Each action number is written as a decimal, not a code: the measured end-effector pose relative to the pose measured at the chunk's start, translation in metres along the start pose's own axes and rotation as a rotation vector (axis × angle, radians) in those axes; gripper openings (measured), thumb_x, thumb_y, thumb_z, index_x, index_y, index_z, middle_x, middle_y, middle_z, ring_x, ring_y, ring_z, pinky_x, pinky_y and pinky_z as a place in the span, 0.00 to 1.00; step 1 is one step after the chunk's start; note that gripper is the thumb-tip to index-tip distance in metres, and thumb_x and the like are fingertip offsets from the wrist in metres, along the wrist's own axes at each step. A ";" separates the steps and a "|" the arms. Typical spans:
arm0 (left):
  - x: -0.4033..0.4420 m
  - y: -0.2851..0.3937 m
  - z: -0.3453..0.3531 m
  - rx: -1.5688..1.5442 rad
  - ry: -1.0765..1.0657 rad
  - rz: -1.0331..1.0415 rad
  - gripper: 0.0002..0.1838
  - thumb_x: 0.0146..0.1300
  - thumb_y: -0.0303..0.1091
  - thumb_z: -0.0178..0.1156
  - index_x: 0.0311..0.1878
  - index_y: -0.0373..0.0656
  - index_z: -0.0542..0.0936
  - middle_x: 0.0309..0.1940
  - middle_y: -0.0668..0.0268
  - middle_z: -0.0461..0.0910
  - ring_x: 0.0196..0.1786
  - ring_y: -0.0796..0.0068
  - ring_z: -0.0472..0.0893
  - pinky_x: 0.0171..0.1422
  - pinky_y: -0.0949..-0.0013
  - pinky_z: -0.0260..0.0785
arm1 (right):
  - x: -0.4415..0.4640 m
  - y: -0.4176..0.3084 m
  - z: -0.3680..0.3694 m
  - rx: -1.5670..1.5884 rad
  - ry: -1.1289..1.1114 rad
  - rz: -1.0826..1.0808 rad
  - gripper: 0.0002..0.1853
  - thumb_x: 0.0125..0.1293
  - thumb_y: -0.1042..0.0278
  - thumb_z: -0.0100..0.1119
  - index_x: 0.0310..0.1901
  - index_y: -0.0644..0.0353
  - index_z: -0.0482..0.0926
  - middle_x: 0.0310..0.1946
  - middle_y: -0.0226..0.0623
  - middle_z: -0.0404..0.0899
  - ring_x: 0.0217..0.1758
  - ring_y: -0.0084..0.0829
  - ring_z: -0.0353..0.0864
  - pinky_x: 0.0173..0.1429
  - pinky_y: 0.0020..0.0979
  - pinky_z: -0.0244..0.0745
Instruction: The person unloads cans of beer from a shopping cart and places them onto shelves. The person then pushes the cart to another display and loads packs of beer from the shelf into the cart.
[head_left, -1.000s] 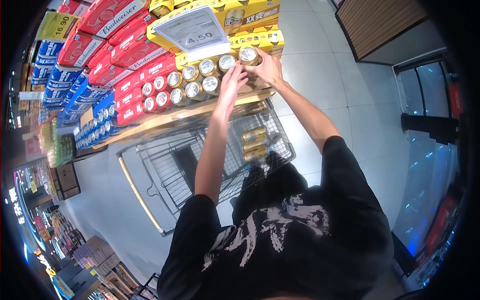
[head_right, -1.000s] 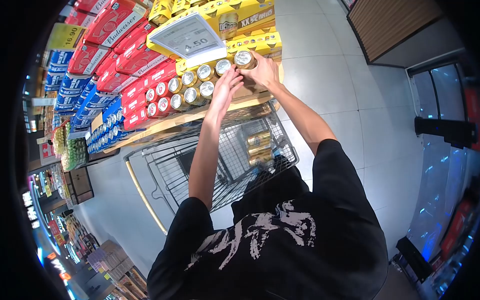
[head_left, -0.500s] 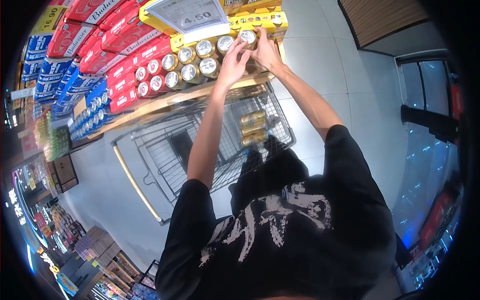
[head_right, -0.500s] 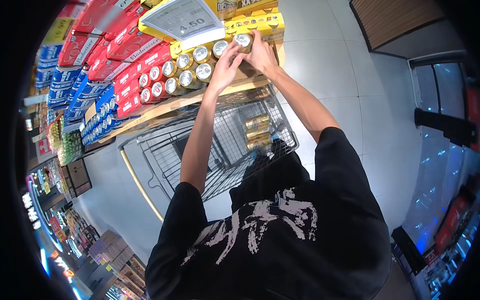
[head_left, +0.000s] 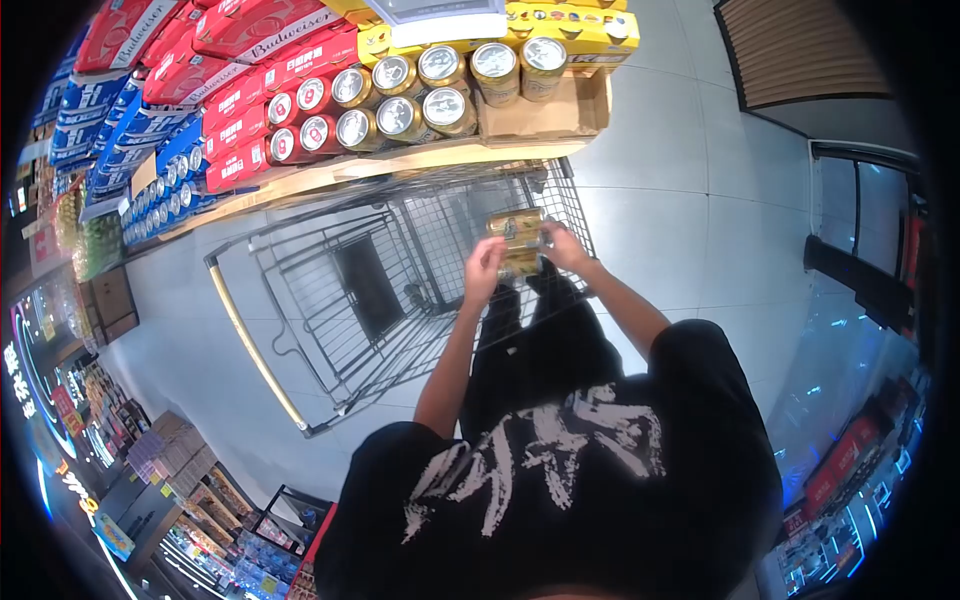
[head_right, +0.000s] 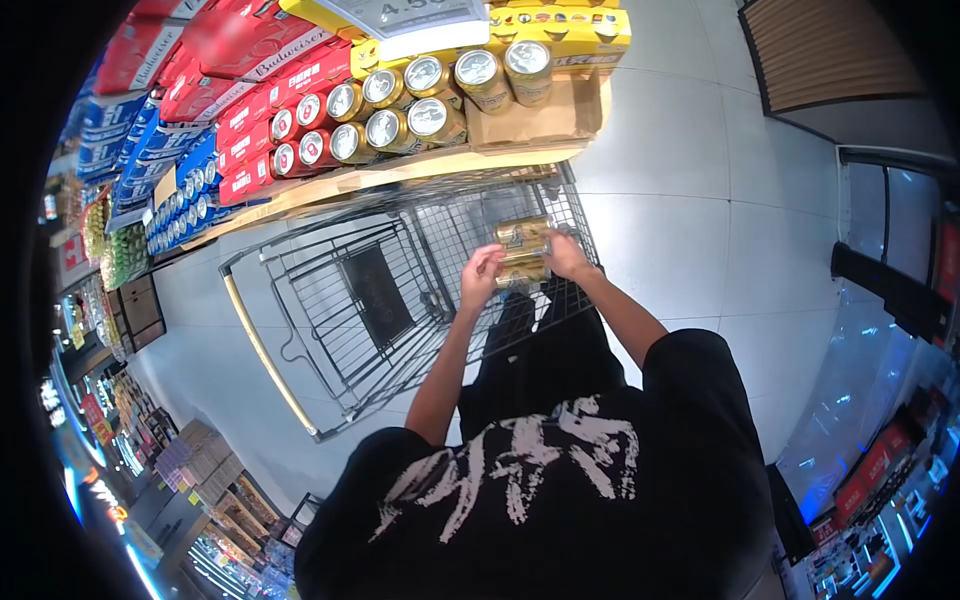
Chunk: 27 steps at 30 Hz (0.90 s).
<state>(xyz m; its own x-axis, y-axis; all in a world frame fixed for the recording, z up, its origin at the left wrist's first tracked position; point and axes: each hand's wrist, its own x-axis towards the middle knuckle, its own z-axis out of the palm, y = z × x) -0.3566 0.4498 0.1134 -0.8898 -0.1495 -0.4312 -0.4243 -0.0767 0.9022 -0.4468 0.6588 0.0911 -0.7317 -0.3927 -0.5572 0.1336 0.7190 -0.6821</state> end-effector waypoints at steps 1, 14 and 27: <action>0.005 -0.025 -0.007 0.073 0.020 0.015 0.13 0.75 0.30 0.54 0.59 0.38 0.78 0.55 0.61 0.83 0.51 0.74 0.83 0.60 0.69 0.74 | 0.013 0.030 0.024 -0.021 0.020 0.017 0.27 0.63 0.69 0.65 0.65 0.55 0.73 0.55 0.49 0.82 0.62 0.47 0.80 0.66 0.44 0.76; 0.084 -0.199 -0.026 0.697 0.175 -0.338 0.29 0.65 0.43 0.64 0.68 0.47 0.73 0.54 0.46 0.81 0.59 0.44 0.79 0.64 0.51 0.72 | 0.104 0.072 0.083 -0.401 -0.021 0.110 0.44 0.55 0.84 0.67 0.72 0.46 0.61 0.75 0.42 0.55 0.78 0.49 0.57 0.77 0.42 0.68; 0.107 -0.206 -0.017 0.669 -0.061 -0.258 0.39 0.62 0.40 0.66 0.76 0.56 0.62 0.70 0.53 0.71 0.78 0.46 0.58 0.83 0.48 0.41 | 0.140 0.085 0.088 -0.511 -0.327 0.274 0.49 0.51 0.41 0.74 0.67 0.65 0.65 0.55 0.53 0.80 0.61 0.52 0.81 0.66 0.48 0.76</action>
<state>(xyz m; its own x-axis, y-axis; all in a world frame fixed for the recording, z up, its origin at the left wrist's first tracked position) -0.3614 0.4324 -0.1183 -0.7467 -0.1514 -0.6477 -0.6171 0.5211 0.5896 -0.4793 0.6146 -0.0871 -0.4653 -0.2533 -0.8481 -0.1070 0.9673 -0.2301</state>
